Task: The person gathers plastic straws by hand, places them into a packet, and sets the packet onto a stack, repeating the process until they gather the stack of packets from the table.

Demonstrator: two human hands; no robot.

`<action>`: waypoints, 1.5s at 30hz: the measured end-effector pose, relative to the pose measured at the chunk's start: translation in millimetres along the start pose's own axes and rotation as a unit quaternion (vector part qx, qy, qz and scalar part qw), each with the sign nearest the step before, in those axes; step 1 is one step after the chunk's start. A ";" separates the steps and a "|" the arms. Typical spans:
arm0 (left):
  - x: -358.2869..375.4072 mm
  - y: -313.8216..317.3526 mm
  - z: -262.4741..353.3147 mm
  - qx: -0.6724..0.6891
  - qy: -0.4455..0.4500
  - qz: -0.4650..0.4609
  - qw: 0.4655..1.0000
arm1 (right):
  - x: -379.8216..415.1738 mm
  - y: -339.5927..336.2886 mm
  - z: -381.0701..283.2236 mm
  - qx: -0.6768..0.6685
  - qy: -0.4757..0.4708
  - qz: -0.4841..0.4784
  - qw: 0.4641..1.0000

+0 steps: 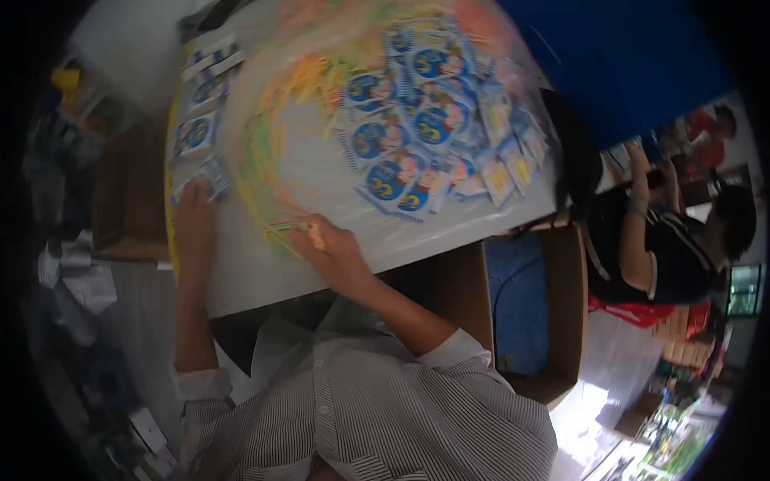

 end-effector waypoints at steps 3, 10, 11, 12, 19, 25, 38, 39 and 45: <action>3.5 -1.4 -2.2 0.067 0.000 0.031 0.997 | 0.4 -1.5 8.0 0.026 -0.007 0.018 0.999; 5.6 -10.1 -21.2 0.185 -0.141 0.063 0.971 | 4.2 -2.9 3.9 0.030 -0.017 -0.011 0.999; 4.7 -10.0 -16.8 0.182 -0.139 0.062 0.971 | 4.7 -2.1 5.9 0.027 -0.018 -0.009 0.999; 1.5 -18.7 0.2 0.097 -0.067 0.102 0.988 | 5.6 -2.4 7.3 0.031 -0.032 -0.002 0.999; 3.8 -8.9 -10.4 0.044 -0.004 0.121 0.992 | 9.9 -5.5 7.3 0.040 -0.047 0.011 0.998; 8.8 -23.8 -8.5 0.133 -0.032 0.145 0.980 | 11.2 -3.4 6.2 0.067 -0.018 -0.005 0.998; 5.5 -26.2 5.6 0.073 0.009 0.145 0.987 | 17.1 -6.1 5.5 0.074 -0.028 0.000 0.997; 5.0 -25.6 3.6 0.070 0.010 0.150 0.986 | 17.2 -5.1 6.1 0.082 -0.027 -0.002 0.996; 5.4 -21.5 -22.8 0.201 -0.116 0.109 0.966 | 16.3 -4.9 3.5 0.091 -0.041 0.007 0.995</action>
Point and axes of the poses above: each hand's wrist, its own x-axis away from the middle knuckle, its own y-axis out of the palm, z = x × y, the point moved 9 cm from there along -x, towards the middle knuckle, and after that the axes turned 14 degrees about x, right-handed, at the moved point
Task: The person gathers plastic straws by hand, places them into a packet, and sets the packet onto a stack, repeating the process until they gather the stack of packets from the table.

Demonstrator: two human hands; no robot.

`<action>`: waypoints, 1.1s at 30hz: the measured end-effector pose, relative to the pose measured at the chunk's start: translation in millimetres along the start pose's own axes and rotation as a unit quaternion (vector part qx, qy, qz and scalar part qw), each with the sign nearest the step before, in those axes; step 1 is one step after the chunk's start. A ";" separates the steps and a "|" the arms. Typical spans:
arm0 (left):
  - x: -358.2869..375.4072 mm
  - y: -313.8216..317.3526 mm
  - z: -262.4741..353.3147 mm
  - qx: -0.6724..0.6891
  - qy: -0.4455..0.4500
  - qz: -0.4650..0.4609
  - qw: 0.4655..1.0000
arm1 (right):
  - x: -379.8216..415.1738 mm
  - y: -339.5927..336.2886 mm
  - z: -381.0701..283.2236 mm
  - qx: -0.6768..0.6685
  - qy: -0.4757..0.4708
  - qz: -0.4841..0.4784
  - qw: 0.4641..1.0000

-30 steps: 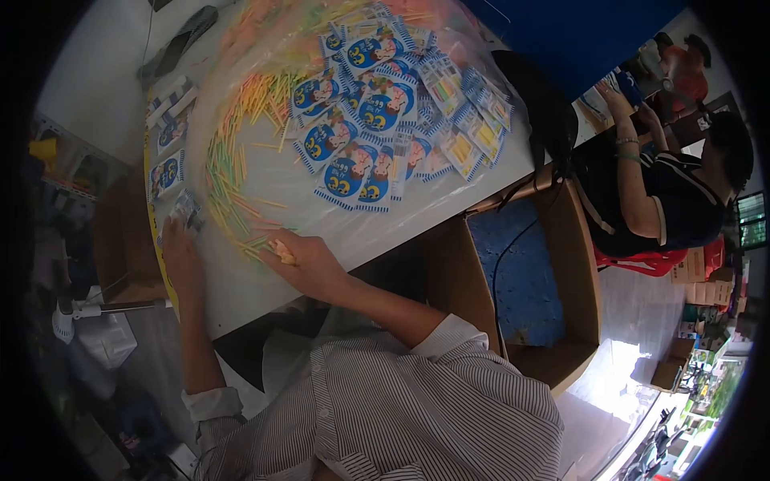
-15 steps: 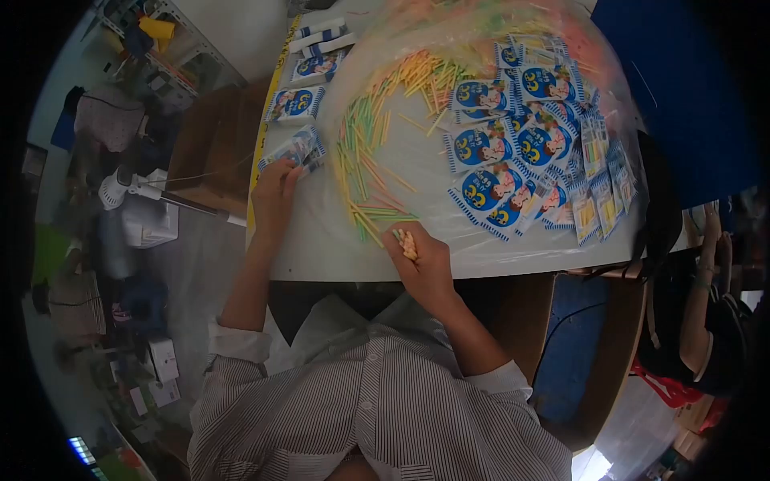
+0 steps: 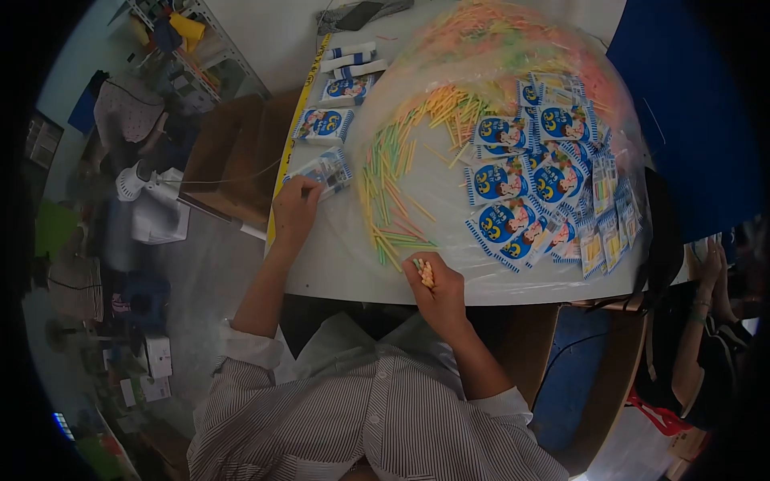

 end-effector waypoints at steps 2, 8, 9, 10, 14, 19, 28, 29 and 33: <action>-0.4 -1.7 -2.7 -0.016 -0.026 0.009 0.999 | -0.4 0.0 -1.6 0.003 -0.005 -0.002 1.000; -2.3 -3.0 21.6 -0.060 0.146 0.028 0.987 | -0.7 3.1 -1.9 0.005 -0.012 -0.007 1.000; -1.9 -2.8 22.7 -0.062 0.149 0.030 0.986 | -1.3 3.1 -2.4 0.003 -0.013 -0.007 1.000; -3.5 -5.1 9.9 -0.057 0.060 0.039 0.996 | -1.7 2.3 -3.8 0.002 -0.016 -0.005 1.000; -7.0 -21.1 -4.2 0.090 -0.015 0.098 0.991 | -1.8 1.7 -3.0 -0.001 -0.009 -0.006 1.000; -13.2 -38.1 20.6 0.052 0.041 0.080 0.995 | -2.8 2.9 0.1 -0.003 0.004 -0.014 1.000; 12.7 -0.2 88.4 0.175 0.005 -0.119 0.977 | -34.8 -26.5 -33.5 -0.038 -0.032 0.055 0.997; 16.0 4.7 94.8 0.162 0.025 -0.148 0.975 | -38.8 -26.3 -35.0 -0.065 -0.014 0.034 0.997; 26.3 13.4 105.7 0.162 0.062 -0.188 0.967 | -45.8 -18.1 -26.3 -0.092 0.043 -0.050 0.994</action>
Point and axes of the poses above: each hand's wrist, its own x-axis away from the middle knuckle, its own y-axis out of the palm, z = x × y, the point moved 9 cm from there along -x, towards the middle knuckle, and after that the axes turned 14 degrees about x, right-handed, at the moved point
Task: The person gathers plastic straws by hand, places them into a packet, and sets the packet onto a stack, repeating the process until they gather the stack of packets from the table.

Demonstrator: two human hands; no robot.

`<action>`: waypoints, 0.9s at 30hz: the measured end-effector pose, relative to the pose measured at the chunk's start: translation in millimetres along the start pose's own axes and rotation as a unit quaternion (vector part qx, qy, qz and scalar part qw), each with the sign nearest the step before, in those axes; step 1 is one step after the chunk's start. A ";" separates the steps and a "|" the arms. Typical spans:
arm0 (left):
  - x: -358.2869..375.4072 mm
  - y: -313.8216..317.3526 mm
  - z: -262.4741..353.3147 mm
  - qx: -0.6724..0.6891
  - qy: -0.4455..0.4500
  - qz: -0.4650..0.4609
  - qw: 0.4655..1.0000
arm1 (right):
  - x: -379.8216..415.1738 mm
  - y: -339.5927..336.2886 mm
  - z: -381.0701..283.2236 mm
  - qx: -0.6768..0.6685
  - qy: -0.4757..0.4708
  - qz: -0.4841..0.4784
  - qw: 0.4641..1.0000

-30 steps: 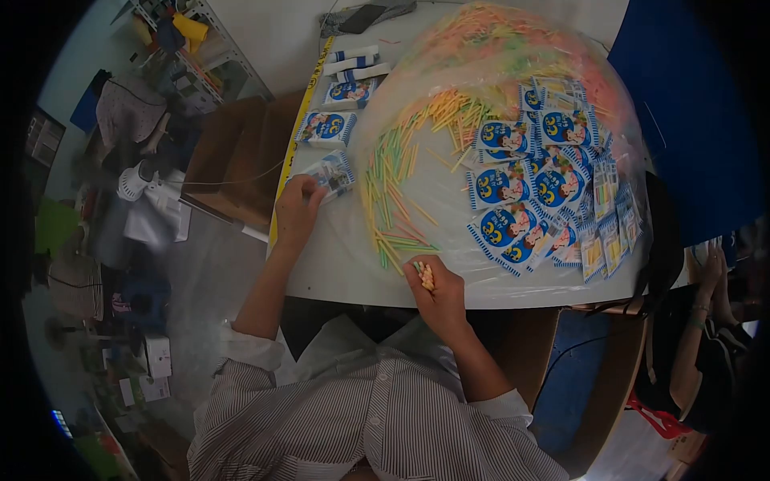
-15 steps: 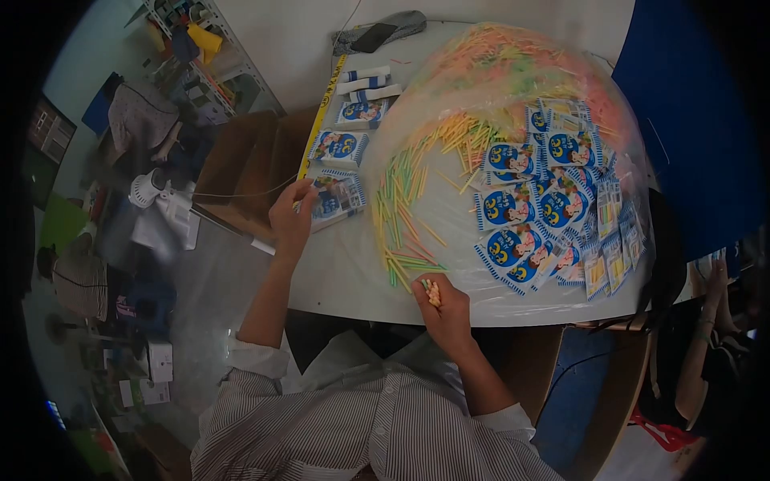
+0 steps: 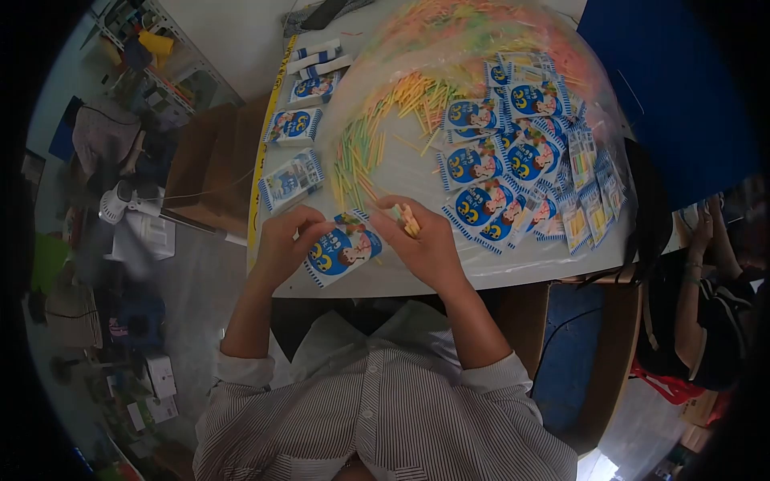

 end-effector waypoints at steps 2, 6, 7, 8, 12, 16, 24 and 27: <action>1.9 0.3 -5.5 -0.009 -0.017 -0.015 1.000 | 2.3 5.1 17.7 0.005 -0.006 -0.019 1.000; 6.6 -18.5 28.3 -0.176 0.174 0.173 0.953 | 7.2 1.5 14.6 0.011 -0.006 -0.006 1.000; 8.6 -15.7 30.8 -0.176 0.174 0.172 0.954 | 8.1 1.7 13.8 0.010 -0.005 -0.005 1.000; 13.9 -15.7 34.6 -0.147 0.169 0.178 0.958 | 9.0 -1.9 8.2 0.028 -0.029 0.021 0.999; 16.2 14.4 34.7 0.074 0.045 0.121 0.989 | 23.5 -3.4 -41.0 0.169 -0.243 0.151 0.943; 30.6 33.2 -9.6 0.281 -0.075 0.177 0.940 | 38.7 11.3 -56.2 0.265 -0.355 0.164 0.881; 45.5 34.7 -27.1 0.392 -0.187 0.221 0.873 | 47.5 40.2 -50.8 0.314 -0.399 0.142 0.850; 45.3 25.0 -25.2 0.314 -0.151 0.215 0.912 | 36.8 40.7 -45.8 0.246 -0.330 0.099 0.906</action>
Point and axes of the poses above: each hand's wrist, its own x-axis away from the middle knuckle, its own y-axis out of the palm, z = x × y, the point moved 9 cm from there along -x, towards the middle knuckle, and after that the axes turned 14 degrees about x, right-handed, at the moved point
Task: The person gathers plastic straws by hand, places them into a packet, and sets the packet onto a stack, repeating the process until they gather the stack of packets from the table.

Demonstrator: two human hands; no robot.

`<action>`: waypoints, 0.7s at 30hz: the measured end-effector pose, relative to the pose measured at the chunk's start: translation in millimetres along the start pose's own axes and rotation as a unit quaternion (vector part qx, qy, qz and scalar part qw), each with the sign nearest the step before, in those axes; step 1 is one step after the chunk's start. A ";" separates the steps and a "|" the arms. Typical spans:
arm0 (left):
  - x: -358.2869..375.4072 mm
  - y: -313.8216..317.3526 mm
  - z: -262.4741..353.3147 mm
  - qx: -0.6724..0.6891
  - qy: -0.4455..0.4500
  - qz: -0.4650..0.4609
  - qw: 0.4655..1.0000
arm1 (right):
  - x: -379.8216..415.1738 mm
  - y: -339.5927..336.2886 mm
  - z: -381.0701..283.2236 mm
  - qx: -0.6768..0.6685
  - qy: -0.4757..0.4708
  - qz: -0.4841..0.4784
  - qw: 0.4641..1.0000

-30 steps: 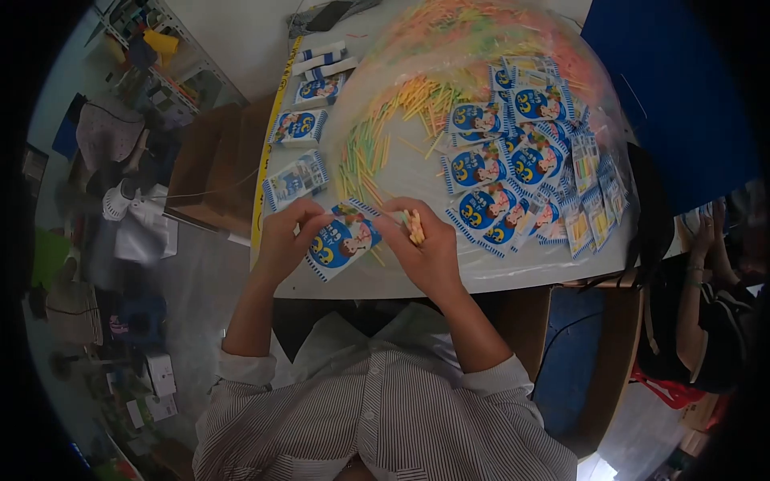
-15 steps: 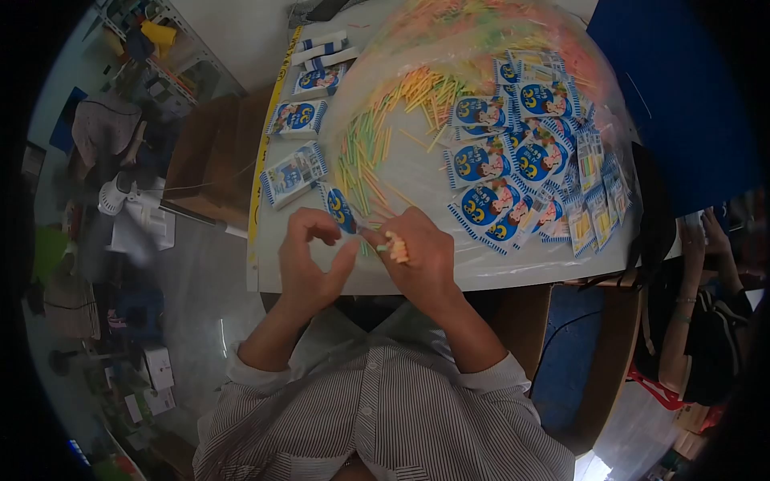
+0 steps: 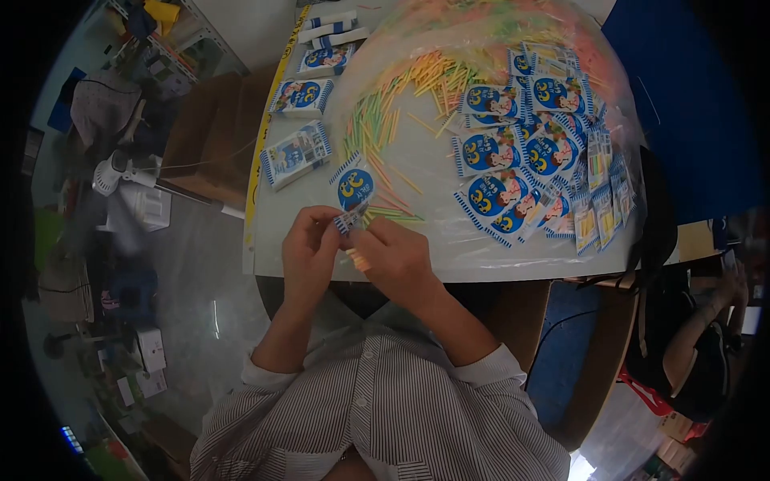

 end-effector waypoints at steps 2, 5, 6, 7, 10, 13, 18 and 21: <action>-0.4 -3.4 7.2 -0.041 0.043 -0.005 0.998 | 4.1 6.6 5.1 -0.042 0.035 -0.013 0.998; 0.1 -2.2 16.9 -0.159 0.094 -0.022 0.982 | 9.1 10.1 18.3 -0.110 0.112 -0.020 0.987; 0.6 -2.1 19.5 -0.220 0.120 -0.018 0.968 | 11.3 10.3 25.7 -0.137 0.155 -0.013 0.978; 1.7 -1.0 22.4 -0.280 0.146 -0.014 0.949 | 11.4 11.0 26.5 -0.137 0.156 -0.014 0.978; 3.6 1.5 18.8 -0.299 0.140 0.009 0.944 | 15.7 20.4 36.6 -0.163 0.222 -0.040 0.961; 0.0 -2.7 12.9 -0.232 0.126 0.042 0.964 | 12.3 19.4 32.2 -0.164 0.206 -0.027 0.964; 2.3 4.3 16.6 -0.258 0.170 -0.030 0.951 | 3.1 10.2 44.6 -0.060 0.210 0.001 0.976; 5.0 15.5 31.4 -0.314 0.264 -0.069 0.909 | 5.4 20.8 56.5 -0.111 0.262 -0.050 0.957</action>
Point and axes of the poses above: each hand's wrist, its own x-axis away from the middle knuckle, its own y-axis out of the palm, z = x × y, the point moved 9 cm from there along -x, towards the middle knuckle, and after that the axes turned 14 degrees about x, right-handed, at the moved point
